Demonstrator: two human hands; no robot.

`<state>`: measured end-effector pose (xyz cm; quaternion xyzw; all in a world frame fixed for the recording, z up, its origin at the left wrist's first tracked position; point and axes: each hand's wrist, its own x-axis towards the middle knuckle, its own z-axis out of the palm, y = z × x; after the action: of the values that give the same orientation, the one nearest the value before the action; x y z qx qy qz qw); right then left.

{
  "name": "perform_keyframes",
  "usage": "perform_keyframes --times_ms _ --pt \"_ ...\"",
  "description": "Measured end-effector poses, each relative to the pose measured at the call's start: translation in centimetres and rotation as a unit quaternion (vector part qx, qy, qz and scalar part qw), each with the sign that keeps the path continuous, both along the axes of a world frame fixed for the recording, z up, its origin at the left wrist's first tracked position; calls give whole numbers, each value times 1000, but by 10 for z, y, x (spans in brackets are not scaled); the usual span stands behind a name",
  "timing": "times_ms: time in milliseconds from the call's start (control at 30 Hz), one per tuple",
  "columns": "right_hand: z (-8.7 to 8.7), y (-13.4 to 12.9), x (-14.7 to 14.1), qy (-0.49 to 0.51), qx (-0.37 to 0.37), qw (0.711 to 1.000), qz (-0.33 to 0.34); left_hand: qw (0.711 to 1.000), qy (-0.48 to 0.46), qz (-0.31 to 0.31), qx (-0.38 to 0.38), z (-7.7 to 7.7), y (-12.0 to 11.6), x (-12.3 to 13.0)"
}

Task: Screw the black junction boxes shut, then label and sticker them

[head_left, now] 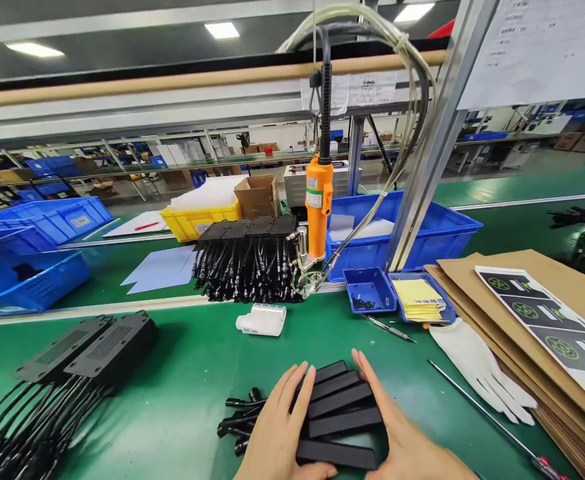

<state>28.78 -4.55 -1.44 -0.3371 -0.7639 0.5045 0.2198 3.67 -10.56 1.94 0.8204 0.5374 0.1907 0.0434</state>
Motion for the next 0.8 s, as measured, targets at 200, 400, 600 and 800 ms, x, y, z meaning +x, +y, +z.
perform_keyframes --times_ms 200,400,600,800 --pt "18 9 -5 -26 -28 998 44 997 40 52 42 -15 4 -23" --pt "17 9 -20 -37 -26 998 49 994 61 77 46 -44 2 -34" --pt "-8 -4 -26 -13 25 1000 -6 993 69 52 77 -33 2 -26" --pt "-22 -11 -23 23 66 996 -52 994 48 54 84 -19 -2 -11"
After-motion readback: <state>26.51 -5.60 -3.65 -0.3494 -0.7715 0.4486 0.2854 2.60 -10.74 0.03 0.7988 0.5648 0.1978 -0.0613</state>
